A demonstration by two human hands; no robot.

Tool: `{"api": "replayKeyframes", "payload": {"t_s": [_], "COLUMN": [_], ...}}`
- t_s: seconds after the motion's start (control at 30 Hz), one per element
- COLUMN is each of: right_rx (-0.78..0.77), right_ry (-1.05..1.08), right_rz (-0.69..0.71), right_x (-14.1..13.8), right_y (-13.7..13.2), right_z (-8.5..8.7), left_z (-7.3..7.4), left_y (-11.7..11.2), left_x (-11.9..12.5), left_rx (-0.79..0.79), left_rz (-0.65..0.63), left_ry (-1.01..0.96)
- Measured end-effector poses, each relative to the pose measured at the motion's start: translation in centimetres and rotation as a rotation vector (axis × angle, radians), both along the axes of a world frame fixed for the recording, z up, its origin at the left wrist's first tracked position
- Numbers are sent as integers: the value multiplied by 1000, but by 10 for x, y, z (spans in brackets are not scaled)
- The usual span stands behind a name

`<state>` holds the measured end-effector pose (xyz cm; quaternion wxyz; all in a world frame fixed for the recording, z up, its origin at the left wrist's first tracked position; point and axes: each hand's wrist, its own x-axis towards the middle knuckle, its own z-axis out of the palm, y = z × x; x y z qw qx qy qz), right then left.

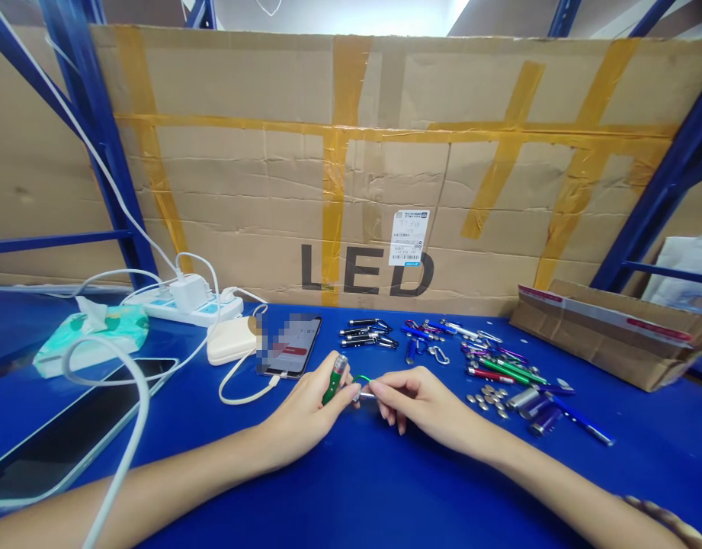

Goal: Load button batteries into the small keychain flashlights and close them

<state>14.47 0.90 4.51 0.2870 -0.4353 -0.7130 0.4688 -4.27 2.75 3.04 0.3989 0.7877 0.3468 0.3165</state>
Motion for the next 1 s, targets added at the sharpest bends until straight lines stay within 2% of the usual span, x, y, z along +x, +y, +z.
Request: {"api": "replayKeyframes", "payload": {"t_s": [0.17,0.37,0.5,0.63,0.77,0.83,1.0], "right_rx": [53,68,124,260,538,624,602], "right_ry": [0,60,24,-82,-226,-304,-416], "right_rz": [-41,-28,-21,16,46,43,99], "right_x": [0,1,2,2,3,3,3], "right_y": [-1,0,0,-2,-3,-4,-5], "right_z": [-1,-4,-6,-8,-5,-2,3], "left_z": [0,1,2,1,-1,0,4], "left_y": [-1,1,1,1,1,0,-4], "left_x": [-1,-1,-1,-1,0,0,-1], "left_rx": [19,-10,-17,-34,-52,-65,-47], "left_rz": [43,75,89,55,22,-12,-57], "left_ry": [31,-7,-13,-52,-94,-101,-23]}}
